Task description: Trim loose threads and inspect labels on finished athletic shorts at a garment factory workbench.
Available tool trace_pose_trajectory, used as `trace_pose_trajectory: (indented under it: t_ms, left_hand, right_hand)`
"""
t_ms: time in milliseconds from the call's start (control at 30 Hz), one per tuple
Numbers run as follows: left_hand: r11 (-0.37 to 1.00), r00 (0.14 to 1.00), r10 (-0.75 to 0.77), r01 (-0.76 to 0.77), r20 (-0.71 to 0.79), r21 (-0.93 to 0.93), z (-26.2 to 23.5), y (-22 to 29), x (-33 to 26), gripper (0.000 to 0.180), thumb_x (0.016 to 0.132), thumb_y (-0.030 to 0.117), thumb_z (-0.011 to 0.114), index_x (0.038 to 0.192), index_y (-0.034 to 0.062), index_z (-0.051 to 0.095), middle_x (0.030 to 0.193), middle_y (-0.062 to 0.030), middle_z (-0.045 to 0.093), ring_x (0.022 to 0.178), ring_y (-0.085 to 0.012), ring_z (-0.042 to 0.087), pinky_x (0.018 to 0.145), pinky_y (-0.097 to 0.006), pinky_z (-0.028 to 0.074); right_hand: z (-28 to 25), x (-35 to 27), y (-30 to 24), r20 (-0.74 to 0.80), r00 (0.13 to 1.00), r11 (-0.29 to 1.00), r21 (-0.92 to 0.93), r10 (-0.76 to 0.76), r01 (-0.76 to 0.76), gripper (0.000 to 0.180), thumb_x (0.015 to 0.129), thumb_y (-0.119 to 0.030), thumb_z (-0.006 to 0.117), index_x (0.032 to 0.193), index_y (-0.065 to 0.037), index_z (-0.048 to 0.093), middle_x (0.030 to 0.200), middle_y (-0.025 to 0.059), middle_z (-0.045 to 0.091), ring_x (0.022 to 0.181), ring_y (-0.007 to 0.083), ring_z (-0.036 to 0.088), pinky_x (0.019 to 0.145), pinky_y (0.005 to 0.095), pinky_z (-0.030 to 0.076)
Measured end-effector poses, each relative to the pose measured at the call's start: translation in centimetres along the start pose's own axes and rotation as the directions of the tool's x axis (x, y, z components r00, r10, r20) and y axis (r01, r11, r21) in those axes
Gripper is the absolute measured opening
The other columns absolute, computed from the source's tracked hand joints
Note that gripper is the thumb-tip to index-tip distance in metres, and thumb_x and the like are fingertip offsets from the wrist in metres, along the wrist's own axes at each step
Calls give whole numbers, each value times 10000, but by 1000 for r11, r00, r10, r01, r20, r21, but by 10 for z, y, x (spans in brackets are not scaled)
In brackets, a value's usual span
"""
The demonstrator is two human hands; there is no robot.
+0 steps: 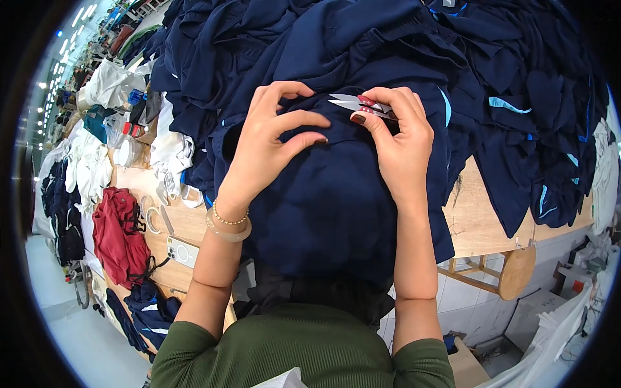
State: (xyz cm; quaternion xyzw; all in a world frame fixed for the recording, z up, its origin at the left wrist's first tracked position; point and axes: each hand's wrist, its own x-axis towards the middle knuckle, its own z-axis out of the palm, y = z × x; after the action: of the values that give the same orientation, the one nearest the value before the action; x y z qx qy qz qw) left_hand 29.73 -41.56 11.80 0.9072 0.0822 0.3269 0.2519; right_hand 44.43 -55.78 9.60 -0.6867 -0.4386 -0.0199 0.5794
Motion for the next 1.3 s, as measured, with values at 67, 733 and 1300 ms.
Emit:
trace_pose_trajectory:
  t_ms: [67, 733, 1300]
  left_hand:
    - [1000, 1000, 3, -3, -23, -3, 6, -6, 1, 192, 694, 69, 781, 881, 86, 738, 1105, -40, 594, 983, -217, 553, 833, -315, 469]
    - [953, 968, -230, 204, -97, -225, 14, -11, 5, 34, 822, -8, 672, 845, -32, 678, 901, -55, 602, 822, -140, 596, 747, -247, 465]
    - [987, 998, -49, 42, -40, -154, 2, -3, -3, 83, 756, 46, 735, 834, 63, 712, 1028, -58, 595, 996, -233, 557, 850, -320, 450]
  right_hand:
    - [-1, -2, -1, -3, 1000, 1000, 5, 12, -12, 194, 803, 3, 726, 987, 8, 665, 953, 39, 621, 855, 109, 606, 775, 217, 473]
    - [16, -6, -11, 40, 999, 995, -92, -32, 36, 198, 733, -27, 761, 911, -10, 675, 827, 46, 634, 787, 188, 533, 702, 289, 441]
    - [13, -5, 7, -77, 989, 976, 189, 127, -110, 179, 780, 26, 724, 948, 7, 668, 882, 52, 628, 820, 149, 579, 751, 249, 459]
